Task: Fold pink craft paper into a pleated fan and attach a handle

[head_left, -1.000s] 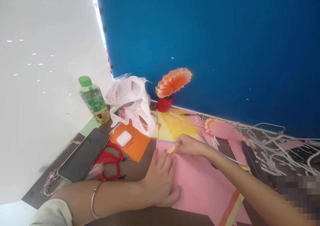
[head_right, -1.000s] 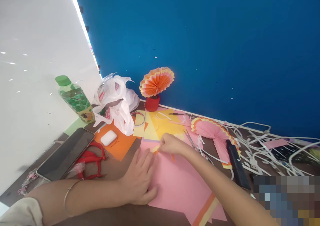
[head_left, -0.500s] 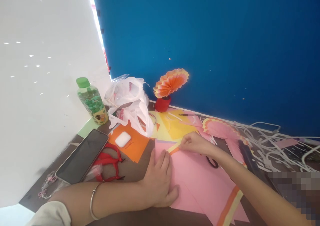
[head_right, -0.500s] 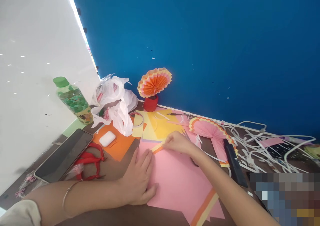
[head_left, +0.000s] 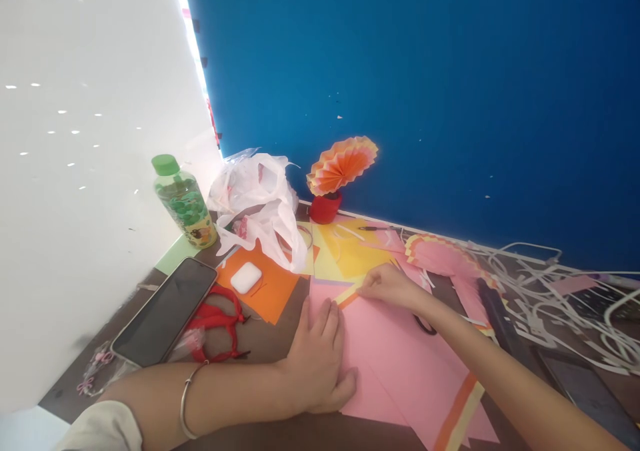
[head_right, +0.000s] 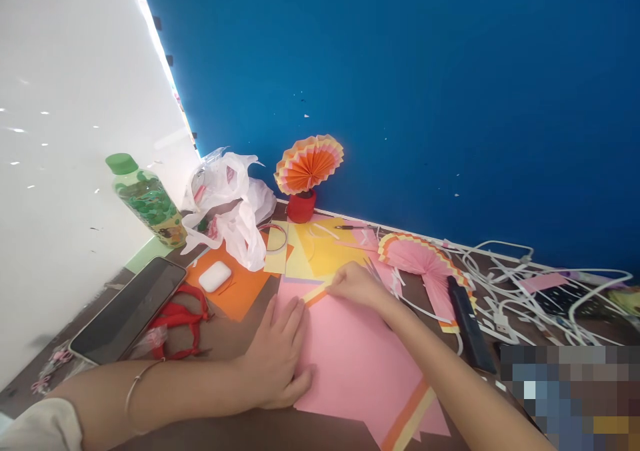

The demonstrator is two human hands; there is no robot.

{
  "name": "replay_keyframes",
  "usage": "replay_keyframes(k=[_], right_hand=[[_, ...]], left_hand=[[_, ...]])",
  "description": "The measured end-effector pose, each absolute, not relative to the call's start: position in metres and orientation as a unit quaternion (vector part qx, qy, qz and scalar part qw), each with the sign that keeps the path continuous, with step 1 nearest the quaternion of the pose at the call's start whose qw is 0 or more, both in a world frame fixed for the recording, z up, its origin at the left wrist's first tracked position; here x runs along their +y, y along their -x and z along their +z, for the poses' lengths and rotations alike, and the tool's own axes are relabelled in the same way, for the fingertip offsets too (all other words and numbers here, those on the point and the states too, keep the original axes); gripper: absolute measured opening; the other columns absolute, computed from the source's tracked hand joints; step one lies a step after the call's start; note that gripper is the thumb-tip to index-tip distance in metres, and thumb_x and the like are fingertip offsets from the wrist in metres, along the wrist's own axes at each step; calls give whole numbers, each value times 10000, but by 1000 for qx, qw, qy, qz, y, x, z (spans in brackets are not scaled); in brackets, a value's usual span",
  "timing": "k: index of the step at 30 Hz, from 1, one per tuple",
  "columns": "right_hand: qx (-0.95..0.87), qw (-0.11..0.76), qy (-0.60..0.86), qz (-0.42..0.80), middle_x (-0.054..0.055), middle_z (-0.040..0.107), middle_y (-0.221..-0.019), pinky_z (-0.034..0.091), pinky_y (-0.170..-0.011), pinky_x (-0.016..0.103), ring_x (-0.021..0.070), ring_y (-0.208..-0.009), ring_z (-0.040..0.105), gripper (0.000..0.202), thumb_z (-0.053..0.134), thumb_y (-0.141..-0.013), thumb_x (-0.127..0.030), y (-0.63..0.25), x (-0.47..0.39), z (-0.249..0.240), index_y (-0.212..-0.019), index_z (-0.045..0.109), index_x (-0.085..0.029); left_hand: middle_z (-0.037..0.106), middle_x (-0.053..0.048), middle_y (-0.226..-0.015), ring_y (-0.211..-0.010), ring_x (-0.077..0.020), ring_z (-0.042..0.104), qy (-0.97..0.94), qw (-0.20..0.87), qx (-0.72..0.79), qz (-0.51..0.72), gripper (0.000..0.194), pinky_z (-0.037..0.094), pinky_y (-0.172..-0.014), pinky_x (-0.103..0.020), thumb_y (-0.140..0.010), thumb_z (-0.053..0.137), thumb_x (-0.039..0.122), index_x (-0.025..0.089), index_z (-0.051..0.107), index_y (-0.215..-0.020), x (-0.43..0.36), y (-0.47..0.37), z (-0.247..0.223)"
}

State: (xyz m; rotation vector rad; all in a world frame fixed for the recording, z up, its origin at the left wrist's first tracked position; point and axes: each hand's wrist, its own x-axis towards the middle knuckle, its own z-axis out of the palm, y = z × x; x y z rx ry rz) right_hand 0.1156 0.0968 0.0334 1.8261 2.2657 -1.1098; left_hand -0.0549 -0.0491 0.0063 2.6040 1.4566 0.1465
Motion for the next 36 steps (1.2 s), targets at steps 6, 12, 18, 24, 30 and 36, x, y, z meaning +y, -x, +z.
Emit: replay_keyframes(k=[6,12,18,24,30,36], right_hand=[[735,9,-587,-339,-41,474,-465,329,-489,212,107,-514,458,174,567,-584,-295,-116,96,29,-457,535,-182],[739,-19,-589,-327,-9,586,-556,386,-532,211,142,-600,543,142,585,-608,-302,-117,91,30,-544,604,-177],[731,-68,-581,-352,56,685,-779,446,-672,236,197,-780,613,182,601,-637,-327,-119,88,38,-657,660,-156],[700,-96,-600,-375,66,685,-833,450,-659,244,203,-800,618,234,598,-646,-368,-116,84,42,-710,664,-152],[683,-121,-611,-381,69,678,-820,446,-645,247,196,-774,617,231,591,-658,-365,-119,84,46,-704,646,-145],[668,-173,-619,-376,48,680,-759,444,-657,264,205,-760,619,226,625,-637,-399,-125,88,37,-666,639,-175]], left_hand=[[309,-239,-1379,-1303,-356,185,-868,61,490,45,654,129,-1026,-586,-885,175,432,-19,294,-1343,-49,55,8],[348,-241,-1354,-1284,-374,216,-871,43,486,52,666,132,-1025,-577,-879,185,449,-23,326,-1328,-52,54,4],[461,-266,-1235,-1192,-398,346,-875,-1,478,77,635,151,-1015,-555,-864,262,429,-55,455,-1226,-56,50,-2],[468,-261,-1229,-1181,-389,363,-875,-10,478,73,624,175,-1010,-538,-864,270,425,-48,467,-1219,-55,50,-3],[459,-255,-1247,-1190,-390,352,-872,1,485,63,622,168,-1008,-540,-870,249,422,-41,465,-1225,-56,50,-2],[475,-262,-1222,-1168,-398,375,-875,-19,480,68,617,205,-985,-534,-864,256,419,-45,498,-1191,-55,48,-5]])
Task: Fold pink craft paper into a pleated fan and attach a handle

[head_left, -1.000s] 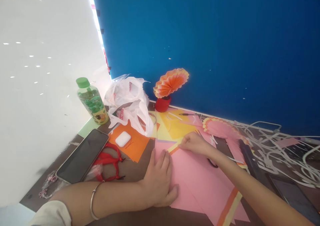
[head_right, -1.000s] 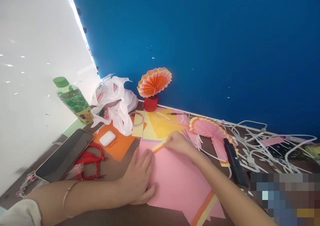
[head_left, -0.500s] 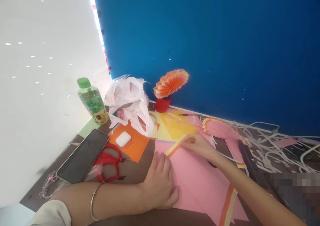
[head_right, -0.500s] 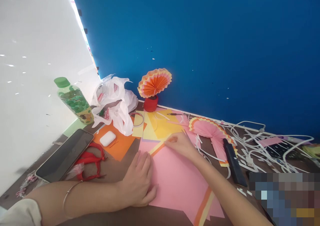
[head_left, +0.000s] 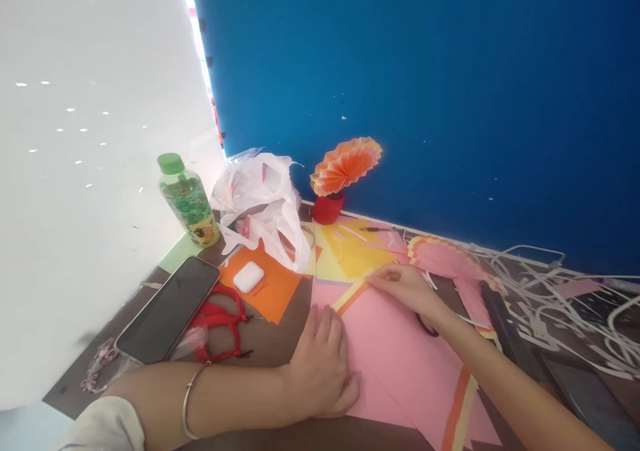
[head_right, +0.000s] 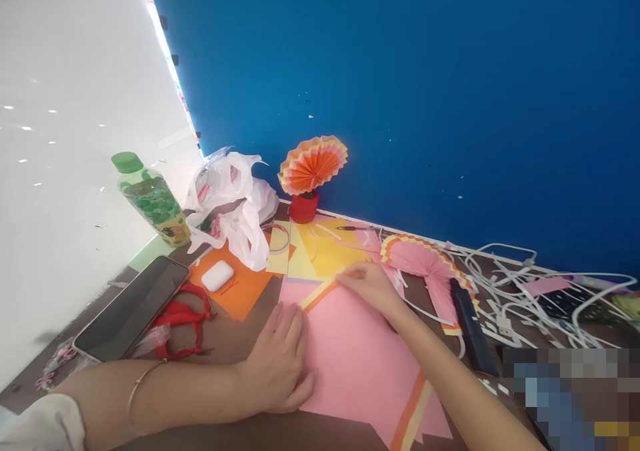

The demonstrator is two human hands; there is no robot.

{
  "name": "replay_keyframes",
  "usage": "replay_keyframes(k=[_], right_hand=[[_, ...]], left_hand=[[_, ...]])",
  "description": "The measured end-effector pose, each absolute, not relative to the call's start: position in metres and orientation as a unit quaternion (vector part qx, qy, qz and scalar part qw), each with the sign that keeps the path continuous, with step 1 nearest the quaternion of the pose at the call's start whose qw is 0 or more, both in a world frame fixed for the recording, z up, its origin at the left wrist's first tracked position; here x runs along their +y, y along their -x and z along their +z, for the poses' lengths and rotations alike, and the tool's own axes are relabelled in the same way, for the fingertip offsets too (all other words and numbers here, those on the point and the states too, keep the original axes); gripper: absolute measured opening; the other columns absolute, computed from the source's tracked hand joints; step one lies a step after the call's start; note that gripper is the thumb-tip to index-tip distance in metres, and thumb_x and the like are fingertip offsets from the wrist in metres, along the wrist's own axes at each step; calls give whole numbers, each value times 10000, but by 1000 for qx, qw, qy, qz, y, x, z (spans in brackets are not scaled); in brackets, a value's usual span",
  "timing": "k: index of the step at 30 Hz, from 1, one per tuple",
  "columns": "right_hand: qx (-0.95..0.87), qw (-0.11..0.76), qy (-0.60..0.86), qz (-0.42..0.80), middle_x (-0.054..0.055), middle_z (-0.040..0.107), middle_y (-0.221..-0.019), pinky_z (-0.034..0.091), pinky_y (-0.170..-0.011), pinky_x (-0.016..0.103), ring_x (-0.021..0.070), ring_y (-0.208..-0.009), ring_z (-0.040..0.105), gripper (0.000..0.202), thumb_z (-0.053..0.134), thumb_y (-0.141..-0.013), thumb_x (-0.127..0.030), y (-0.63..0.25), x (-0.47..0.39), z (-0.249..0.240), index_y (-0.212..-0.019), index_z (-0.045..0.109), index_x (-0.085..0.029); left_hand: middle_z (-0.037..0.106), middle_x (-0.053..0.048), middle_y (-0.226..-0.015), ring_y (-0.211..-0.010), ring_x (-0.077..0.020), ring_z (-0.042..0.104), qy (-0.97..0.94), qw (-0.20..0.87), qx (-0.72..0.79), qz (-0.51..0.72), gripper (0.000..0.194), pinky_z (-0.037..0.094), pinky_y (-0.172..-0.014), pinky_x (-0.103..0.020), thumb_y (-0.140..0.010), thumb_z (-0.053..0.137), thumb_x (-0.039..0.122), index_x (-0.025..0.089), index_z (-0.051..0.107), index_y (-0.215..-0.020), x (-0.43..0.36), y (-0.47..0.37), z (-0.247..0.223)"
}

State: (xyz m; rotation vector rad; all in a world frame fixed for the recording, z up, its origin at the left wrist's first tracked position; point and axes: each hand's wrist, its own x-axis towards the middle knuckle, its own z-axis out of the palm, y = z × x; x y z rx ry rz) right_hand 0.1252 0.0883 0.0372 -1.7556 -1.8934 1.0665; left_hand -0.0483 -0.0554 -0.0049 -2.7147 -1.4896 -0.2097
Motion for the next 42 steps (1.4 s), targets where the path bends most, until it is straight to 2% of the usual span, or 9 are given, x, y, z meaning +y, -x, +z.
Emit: replay_keyframes(k=[8,31,38,40,42], right_hand=[[-650,211,634,361,39,675,-714,438,-624,267,196,-710,616,240,635,-639,-429,-133,95,27,-639,624,-189],[-727,140,632,228,13,609,-626,376,-523,255,164,-581,546,266,524,-697,-452,-135,105,4,-601,535,-204],[-698,144,679,174,12,585,-669,365,-549,265,174,-622,550,246,438,-749,-455,-137,102,1,-707,460,-213],[-689,146,690,166,7,582,-703,362,-561,267,178,-644,557,289,435,-745,-505,-135,97,3,-763,437,-216],[-693,125,694,149,5,583,-758,350,-560,270,187,-660,563,393,480,-689,-585,-130,89,6,-826,428,-221]], left_hand=[[511,-257,-1181,-1130,-398,413,870,52,-480,-99,604,233,-963,-534,-851,276,414,-39,537,-1152,-56,49,-8],[518,-247,-1176,-1132,-387,413,866,66,-484,-108,598,225,-967,-514,-845,291,417,-34,542,-1147,-56,48,-9],[514,-244,-1181,-1138,-387,408,865,65,-486,-110,595,232,-969,-513,-844,295,417,-31,537,-1151,-56,48,-11],[520,-239,-1177,-1135,-387,413,864,66,-486,-111,592,239,-967,-511,-843,295,416,-28,542,-1146,-56,48,-11],[522,-241,-1174,-1134,-390,414,866,64,-484,-108,590,243,-966,-511,-844,294,412,-31,544,-1142,-56,48,-11]])
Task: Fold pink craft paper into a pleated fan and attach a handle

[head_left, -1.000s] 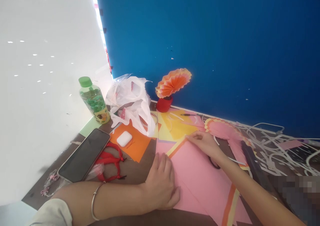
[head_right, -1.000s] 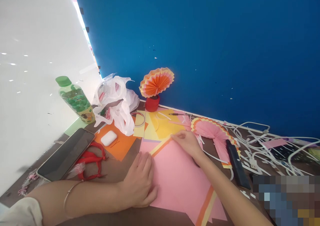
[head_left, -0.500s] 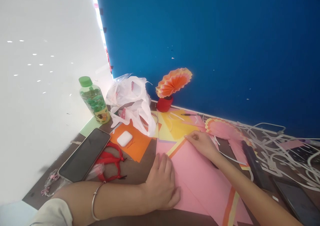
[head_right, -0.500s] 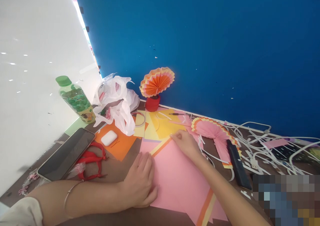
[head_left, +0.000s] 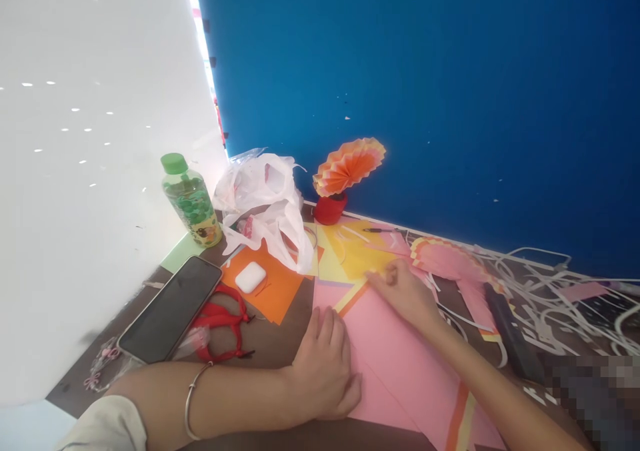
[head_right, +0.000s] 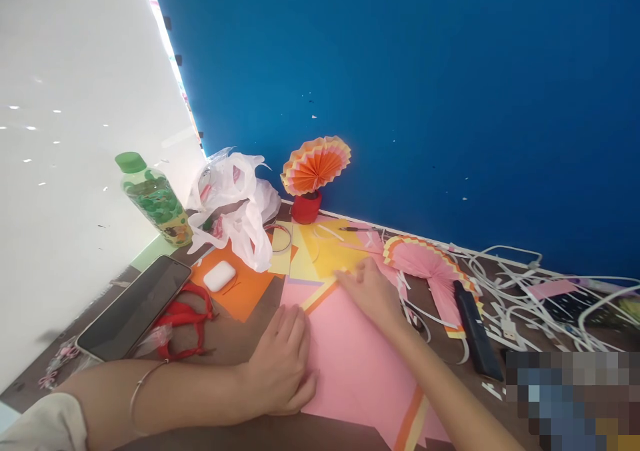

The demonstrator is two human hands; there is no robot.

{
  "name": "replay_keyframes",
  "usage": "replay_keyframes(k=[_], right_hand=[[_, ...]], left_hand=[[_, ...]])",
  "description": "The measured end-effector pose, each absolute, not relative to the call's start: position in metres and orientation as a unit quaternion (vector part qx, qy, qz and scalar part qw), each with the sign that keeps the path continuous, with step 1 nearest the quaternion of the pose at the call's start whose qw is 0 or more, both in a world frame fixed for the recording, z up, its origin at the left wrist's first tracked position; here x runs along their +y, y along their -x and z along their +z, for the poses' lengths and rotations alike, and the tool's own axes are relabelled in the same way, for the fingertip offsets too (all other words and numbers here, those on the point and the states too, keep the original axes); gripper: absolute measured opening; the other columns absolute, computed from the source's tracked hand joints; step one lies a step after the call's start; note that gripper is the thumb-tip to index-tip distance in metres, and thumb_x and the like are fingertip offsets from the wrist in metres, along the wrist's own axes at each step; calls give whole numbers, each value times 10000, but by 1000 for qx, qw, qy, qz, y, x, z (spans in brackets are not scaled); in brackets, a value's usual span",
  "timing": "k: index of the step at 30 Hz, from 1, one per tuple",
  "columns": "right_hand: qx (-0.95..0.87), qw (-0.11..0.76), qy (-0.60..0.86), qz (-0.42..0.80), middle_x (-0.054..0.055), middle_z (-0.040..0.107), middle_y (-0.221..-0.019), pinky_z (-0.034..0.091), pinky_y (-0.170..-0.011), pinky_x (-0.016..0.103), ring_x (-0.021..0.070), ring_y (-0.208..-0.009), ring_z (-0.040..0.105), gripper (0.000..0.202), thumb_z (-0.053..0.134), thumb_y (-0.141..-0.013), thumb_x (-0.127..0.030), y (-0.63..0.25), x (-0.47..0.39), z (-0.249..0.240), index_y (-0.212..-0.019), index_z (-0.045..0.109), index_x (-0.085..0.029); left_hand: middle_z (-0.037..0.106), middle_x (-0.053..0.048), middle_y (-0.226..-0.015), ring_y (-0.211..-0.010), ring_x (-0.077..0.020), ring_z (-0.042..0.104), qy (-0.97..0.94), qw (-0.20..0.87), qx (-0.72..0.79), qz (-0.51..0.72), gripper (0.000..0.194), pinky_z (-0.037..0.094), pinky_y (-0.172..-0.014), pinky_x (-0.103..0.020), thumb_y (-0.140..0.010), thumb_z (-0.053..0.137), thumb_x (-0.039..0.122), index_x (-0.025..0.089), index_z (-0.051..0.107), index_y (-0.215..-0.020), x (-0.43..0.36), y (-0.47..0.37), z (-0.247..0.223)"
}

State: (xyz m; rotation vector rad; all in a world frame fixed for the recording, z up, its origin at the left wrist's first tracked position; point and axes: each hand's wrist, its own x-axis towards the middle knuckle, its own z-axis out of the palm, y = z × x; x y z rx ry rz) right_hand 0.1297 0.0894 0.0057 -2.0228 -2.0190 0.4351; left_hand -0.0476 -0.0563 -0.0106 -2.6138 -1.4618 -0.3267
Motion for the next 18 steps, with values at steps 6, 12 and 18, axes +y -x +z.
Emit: replay_keyframes(k=[6,12,18], right_hand=[[-711,104,689,97,17,576,-832,327,-572,277,205,-709,568,462,484,-661,-634,-120,80,4,-872,431,-226],[-692,122,702,116,-8,568,-787,312,-552,264,184,-662,557,430,463,-688,-627,-124,85,-3,-869,442,-236],[-685,137,707,109,-6,582,-743,283,-532,255,184,-644,544,341,407,-772,-558,-128,92,-8,-867,467,-236]], left_hand=[[497,-258,-1202,-1146,-396,403,868,49,-484,-100,605,230,-972,-524,-845,293,413,-41,513,-1178,-56,47,-11],[497,-257,-1204,-1145,-392,407,863,51,-493,-99,605,248,-969,-514,-838,305,415,-41,519,-1173,-56,47,-11],[489,-259,-1211,-1153,-380,403,864,37,-493,-97,606,250,-974,-511,-845,306,414,-45,499,-1190,-56,47,-10]])
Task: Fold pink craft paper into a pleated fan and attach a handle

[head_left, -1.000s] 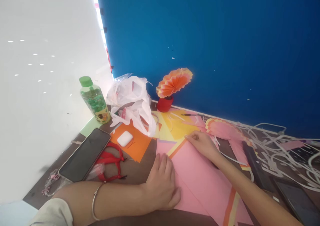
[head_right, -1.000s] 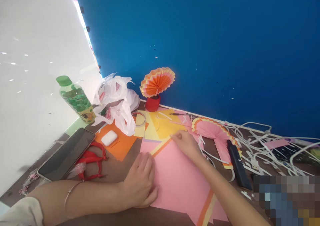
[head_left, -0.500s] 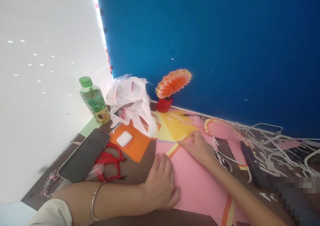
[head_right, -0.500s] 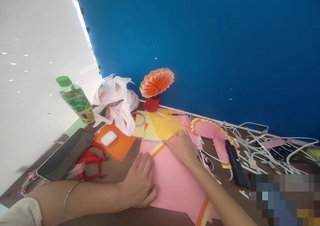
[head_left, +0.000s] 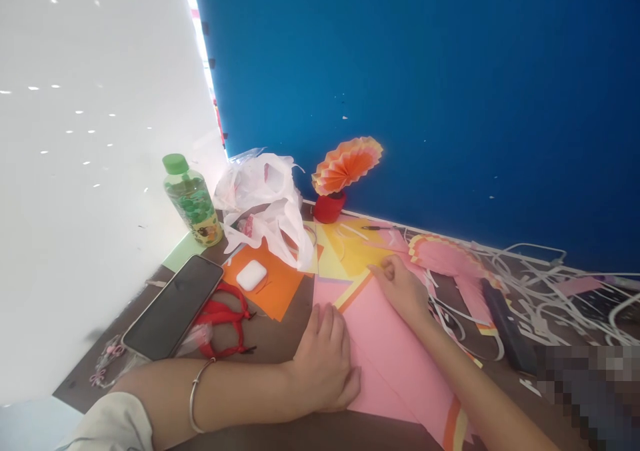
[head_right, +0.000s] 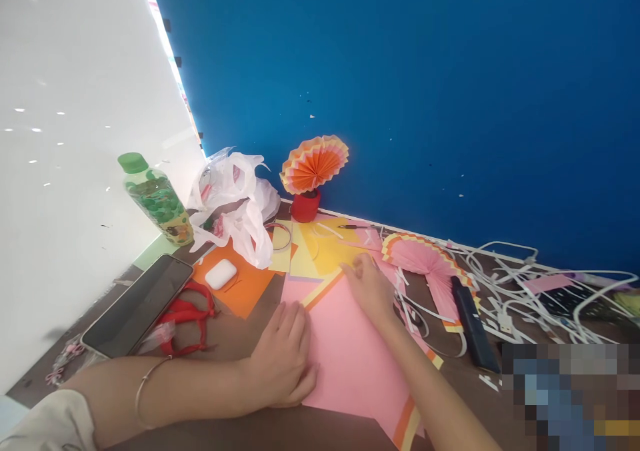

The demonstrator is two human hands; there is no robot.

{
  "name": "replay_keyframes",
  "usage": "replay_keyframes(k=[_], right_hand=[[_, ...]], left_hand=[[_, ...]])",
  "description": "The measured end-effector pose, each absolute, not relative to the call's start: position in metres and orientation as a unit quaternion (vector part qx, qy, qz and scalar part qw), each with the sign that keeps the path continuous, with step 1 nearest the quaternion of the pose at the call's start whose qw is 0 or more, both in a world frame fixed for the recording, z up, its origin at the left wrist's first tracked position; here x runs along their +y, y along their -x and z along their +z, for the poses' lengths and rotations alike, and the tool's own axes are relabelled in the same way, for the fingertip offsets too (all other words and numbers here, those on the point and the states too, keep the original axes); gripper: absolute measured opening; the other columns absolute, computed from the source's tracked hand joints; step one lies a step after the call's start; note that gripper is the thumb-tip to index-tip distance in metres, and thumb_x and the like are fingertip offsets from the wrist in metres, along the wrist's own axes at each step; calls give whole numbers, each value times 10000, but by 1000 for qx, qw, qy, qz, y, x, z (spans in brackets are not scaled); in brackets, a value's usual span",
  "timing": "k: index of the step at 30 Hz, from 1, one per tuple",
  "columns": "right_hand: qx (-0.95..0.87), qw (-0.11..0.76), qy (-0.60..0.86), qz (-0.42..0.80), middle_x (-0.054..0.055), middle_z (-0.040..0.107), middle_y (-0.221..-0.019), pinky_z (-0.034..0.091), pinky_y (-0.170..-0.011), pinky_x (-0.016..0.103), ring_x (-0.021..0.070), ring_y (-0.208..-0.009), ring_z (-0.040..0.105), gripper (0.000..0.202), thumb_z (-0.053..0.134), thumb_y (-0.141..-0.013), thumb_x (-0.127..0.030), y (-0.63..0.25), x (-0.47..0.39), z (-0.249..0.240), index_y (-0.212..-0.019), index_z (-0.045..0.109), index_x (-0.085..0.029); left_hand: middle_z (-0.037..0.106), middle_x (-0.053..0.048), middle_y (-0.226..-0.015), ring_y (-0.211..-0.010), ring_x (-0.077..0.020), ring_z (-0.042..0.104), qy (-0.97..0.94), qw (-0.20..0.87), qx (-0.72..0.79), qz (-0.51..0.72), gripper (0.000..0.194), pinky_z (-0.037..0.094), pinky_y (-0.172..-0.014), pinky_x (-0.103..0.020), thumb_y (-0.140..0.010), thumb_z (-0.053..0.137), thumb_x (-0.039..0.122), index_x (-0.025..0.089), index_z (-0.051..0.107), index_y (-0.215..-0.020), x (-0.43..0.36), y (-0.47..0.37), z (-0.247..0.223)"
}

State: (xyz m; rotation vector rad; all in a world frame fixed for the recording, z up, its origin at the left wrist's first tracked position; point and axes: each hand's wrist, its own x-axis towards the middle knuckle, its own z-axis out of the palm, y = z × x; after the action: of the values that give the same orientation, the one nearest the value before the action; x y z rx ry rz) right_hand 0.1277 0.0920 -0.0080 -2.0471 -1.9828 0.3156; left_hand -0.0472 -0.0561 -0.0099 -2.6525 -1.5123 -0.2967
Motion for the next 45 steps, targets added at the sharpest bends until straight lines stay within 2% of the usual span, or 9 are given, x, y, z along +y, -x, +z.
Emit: replay_keyframes(k=[5,9,16,22,27,30,33,39,45], right_hand=[[-687,146,704,105,21,603,-745,298,-540,264,193,-658,547,267,389,-808,-453,-130,102,-13,-864,508,-220],[-666,233,686,176,36,607,-732,377,-584,283,194,-675,564,253,336,-815,-347,-134,100,1,-902,516,-191],[-686,322,645,101,67,617,-938,432,-747,319,206,-817,581,243,397,-814,-394,-188,8,44,-925,532,-225],[-667,321,673,18,92,612,-996,445,-839,409,263,-942,575,291,397,-807,-418,-247,-92,-8,-957,550,-220],[-709,261,655,0,120,556,-1168,421,-884,466,292,-1076,520,388,395,-820,-419,-248,-109,-38,-1129,516,-217],[-717,239,655,6,104,556,-1176,405,-892,485,295,-1093,510,376,384,-831,-410,-245,-105,-37,-1143,520,-249],[-717,255,649,14,100,560,-1174,404,-892,488,294,-1099,510,356,387,-829,-396,-247,-104,-37,-1121,537,-258],[-689,304,654,71,105,579,-1133,412,-889,491,290,-1086,518,324,388,-825,-400,-252,-105,-33,-1026,575,-228],[-628,402,653,131,126,589,-1059,444,-874,456,284,-1010,552,329,416,-811,-442,-256,-103,-31,-966,562,-191]], left_hand=[[492,-270,-1202,-1156,-391,404,867,53,-483,-108,596,218,-991,-523,-843,304,398,-56,506,-1173,-57,48,-12],[438,-296,-1255,-1212,-417,338,861,57,-491,-118,632,161,-1019,-539,-844,303,414,-80,459,-1206,-57,51,-15],[239,-266,-1400,-1312,-395,151,851,-4,-509,-126,645,128,-1006,-609,-875,254,479,11,364,-1306,-51,58,-20],[98,-233,-1450,-1336,-371,24,844,-24,-515,-145,628,150,-1002,-612,-881,298,454,74,236,-1377,-49,59,-18],[205,-191,-1433,-1340,-307,117,811,-63,-548,-194,542,239,-1026,-511,-857,352,283,87,266,-1355,-43,63,-20],[382,-147,-1307,-1248,-275,308,766,-71,-595,-233,431,313,-998,-452,-789,407,189,132,450,-1214,-29,65,-21],[465,-114,-1149,-1135,-264,397,715,-96,-650,-238,275,339,-968,-417,-779,444,206,152,573,-1016,-12,63,-19],[504,-102,-1053,-1045,-256,427,646,-178,-693,-264,158,339,-935,-380,-780,491,253,141,602,-764,1,56,-12],[545,-85,-956,-1001,-219,465,634,-190,-686,-302,157,368,-893,-338,-809,448,247,147,569,-820,-7,54,-7]])
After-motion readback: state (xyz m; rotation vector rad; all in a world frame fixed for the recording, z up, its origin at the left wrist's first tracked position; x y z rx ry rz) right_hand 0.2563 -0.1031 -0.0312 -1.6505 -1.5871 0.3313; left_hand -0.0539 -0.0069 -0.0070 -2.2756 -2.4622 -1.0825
